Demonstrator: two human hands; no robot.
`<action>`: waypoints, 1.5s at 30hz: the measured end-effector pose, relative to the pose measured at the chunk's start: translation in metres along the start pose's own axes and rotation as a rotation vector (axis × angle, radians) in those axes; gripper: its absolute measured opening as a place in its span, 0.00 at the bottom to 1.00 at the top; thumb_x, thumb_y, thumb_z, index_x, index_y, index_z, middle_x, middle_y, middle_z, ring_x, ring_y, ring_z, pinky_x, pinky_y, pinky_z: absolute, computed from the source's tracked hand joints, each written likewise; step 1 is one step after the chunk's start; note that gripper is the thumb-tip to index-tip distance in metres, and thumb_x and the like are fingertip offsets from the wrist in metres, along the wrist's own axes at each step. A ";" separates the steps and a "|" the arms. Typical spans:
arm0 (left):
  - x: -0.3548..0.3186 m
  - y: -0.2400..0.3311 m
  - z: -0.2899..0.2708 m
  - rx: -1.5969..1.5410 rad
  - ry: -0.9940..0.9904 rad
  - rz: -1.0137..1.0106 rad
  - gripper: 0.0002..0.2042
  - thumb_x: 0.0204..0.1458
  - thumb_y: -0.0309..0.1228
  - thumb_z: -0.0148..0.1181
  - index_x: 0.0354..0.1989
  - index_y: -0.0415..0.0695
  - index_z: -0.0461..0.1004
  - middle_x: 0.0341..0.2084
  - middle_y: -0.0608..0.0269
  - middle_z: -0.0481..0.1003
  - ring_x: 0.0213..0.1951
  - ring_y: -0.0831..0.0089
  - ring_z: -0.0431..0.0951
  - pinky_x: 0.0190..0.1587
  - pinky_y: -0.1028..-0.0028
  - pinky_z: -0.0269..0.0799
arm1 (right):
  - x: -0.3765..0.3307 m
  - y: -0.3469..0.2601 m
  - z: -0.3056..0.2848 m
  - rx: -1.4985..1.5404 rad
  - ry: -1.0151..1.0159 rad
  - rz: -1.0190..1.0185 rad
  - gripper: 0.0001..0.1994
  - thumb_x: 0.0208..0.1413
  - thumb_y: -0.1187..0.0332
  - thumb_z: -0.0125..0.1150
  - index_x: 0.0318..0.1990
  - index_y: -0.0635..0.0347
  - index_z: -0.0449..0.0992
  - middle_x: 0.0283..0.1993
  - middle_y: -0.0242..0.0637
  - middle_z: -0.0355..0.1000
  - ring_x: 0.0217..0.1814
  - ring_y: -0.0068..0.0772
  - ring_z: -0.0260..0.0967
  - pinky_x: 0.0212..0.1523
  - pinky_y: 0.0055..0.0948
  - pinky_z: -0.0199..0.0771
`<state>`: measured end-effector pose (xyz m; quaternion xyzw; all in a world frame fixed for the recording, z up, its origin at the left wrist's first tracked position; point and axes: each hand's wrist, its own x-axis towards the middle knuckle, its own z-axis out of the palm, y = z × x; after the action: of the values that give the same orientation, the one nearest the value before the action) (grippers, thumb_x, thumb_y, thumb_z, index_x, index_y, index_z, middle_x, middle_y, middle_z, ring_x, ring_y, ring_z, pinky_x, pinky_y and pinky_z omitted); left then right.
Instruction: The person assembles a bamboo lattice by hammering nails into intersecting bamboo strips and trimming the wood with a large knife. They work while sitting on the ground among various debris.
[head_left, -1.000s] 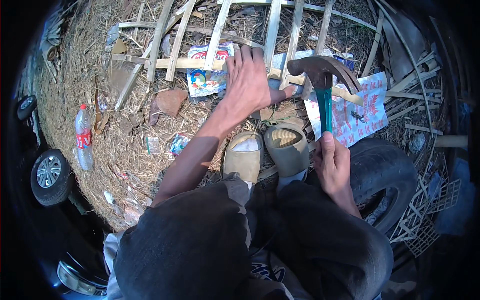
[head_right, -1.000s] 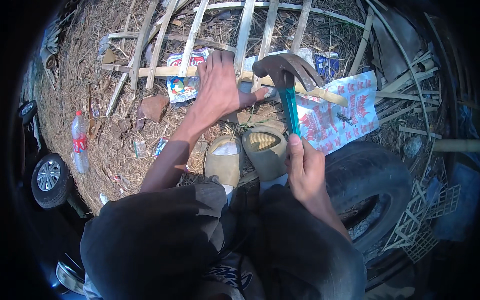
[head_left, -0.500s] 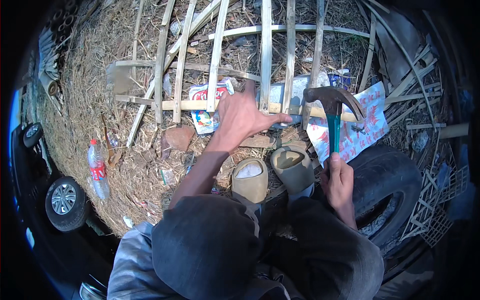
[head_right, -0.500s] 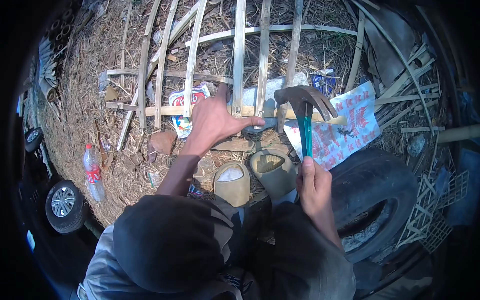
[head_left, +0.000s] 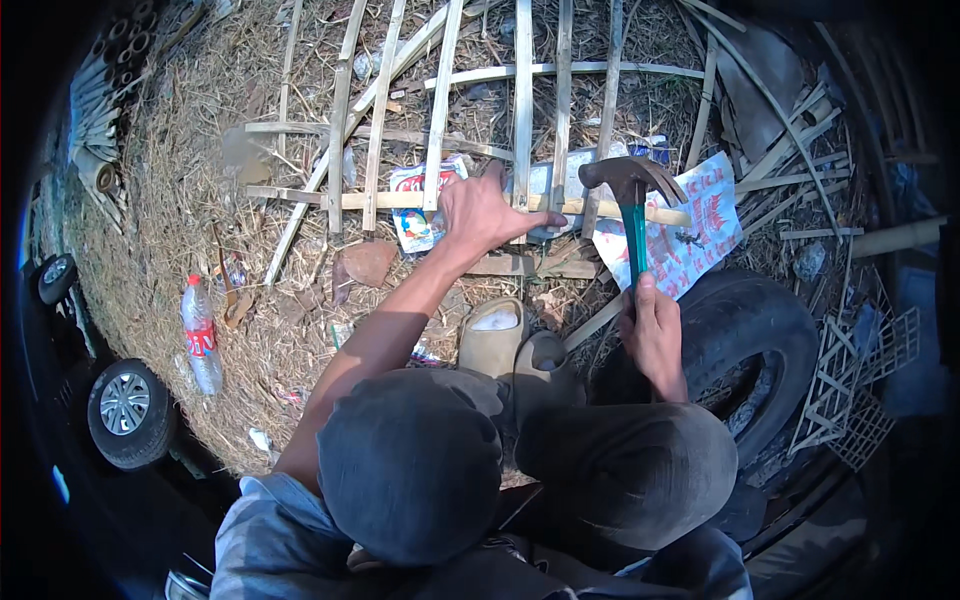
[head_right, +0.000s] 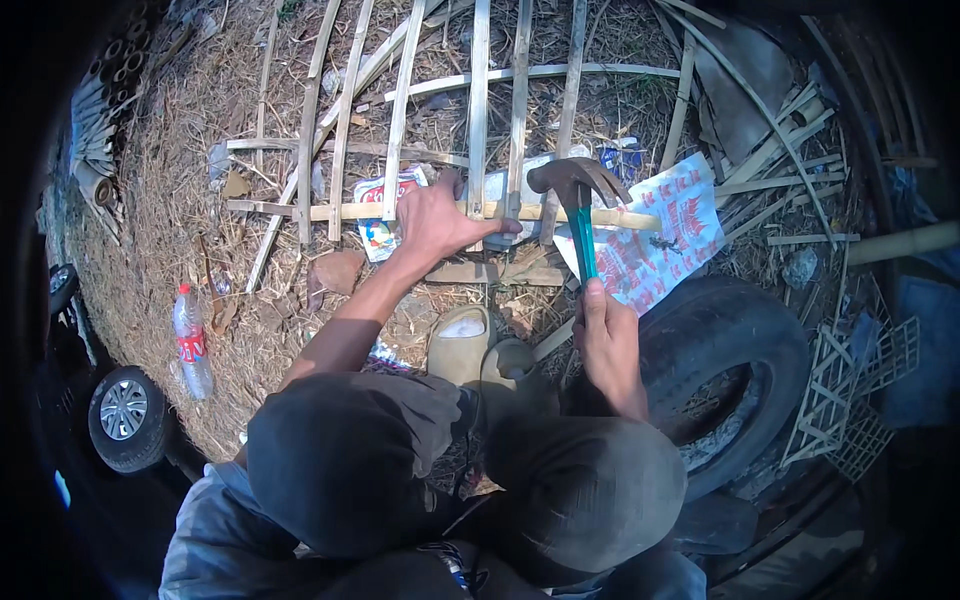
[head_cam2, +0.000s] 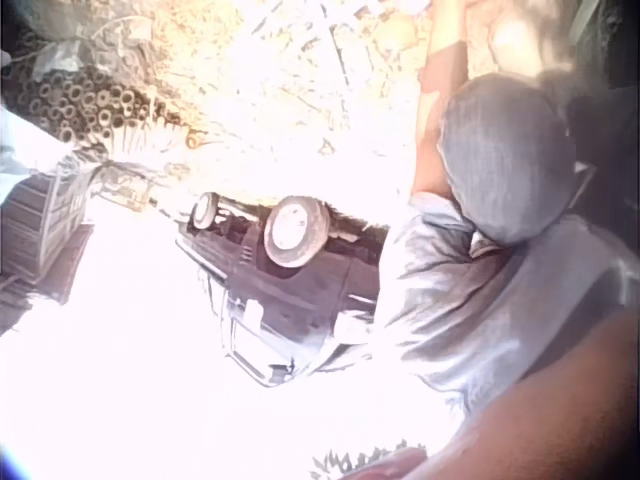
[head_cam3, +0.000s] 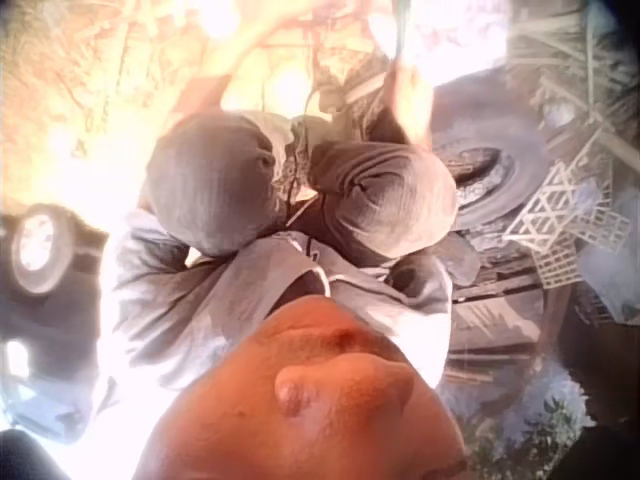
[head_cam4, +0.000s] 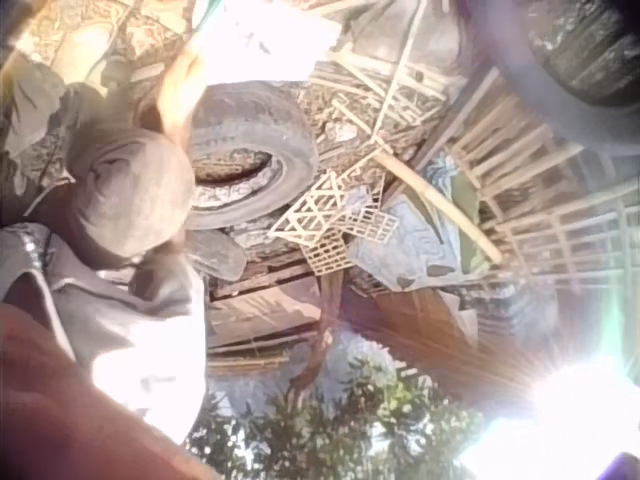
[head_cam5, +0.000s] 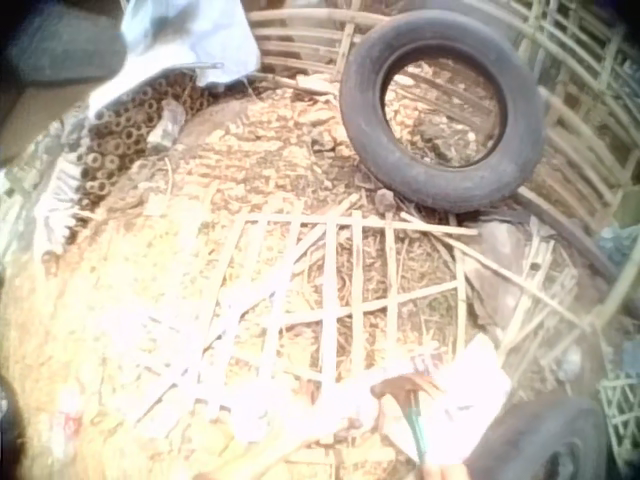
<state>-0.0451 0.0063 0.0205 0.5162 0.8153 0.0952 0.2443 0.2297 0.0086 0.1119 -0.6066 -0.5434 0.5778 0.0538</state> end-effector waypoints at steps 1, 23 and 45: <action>0.002 0.000 0.002 -0.006 -0.004 0.013 0.56 0.20 0.81 0.66 0.44 0.35 0.79 0.18 0.51 0.79 0.24 0.57 0.83 0.30 0.64 0.77 | 0.003 0.000 0.010 0.144 0.016 0.056 0.31 0.72 0.40 0.39 0.27 0.58 0.66 0.16 0.25 0.58 0.15 0.17 0.54 0.16 0.22 0.53; 0.011 -0.007 -0.027 0.255 -0.459 0.074 0.45 0.37 0.83 0.52 0.30 0.43 0.75 0.19 0.61 0.73 0.26 0.64 0.76 0.35 0.61 0.71 | 0.003 0.063 0.020 0.463 -0.126 -0.082 0.30 0.71 0.41 0.43 0.29 0.59 0.68 0.18 0.24 0.58 0.15 0.14 0.52 0.15 0.21 0.51; 0.022 0.011 -0.014 0.141 -0.643 -0.158 0.49 0.47 0.73 0.58 0.59 0.33 0.74 0.50 0.35 0.78 0.56 0.48 0.78 0.62 0.61 0.67 | 0.011 0.075 0.022 0.422 -0.078 -0.071 0.28 0.74 0.46 0.42 0.26 0.60 0.67 0.18 0.24 0.59 0.18 0.17 0.58 0.20 0.25 0.61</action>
<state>-0.0507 0.0325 0.0301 0.4706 0.7388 -0.1481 0.4592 0.2548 -0.0256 0.0457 -0.5398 -0.4331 0.6994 0.1786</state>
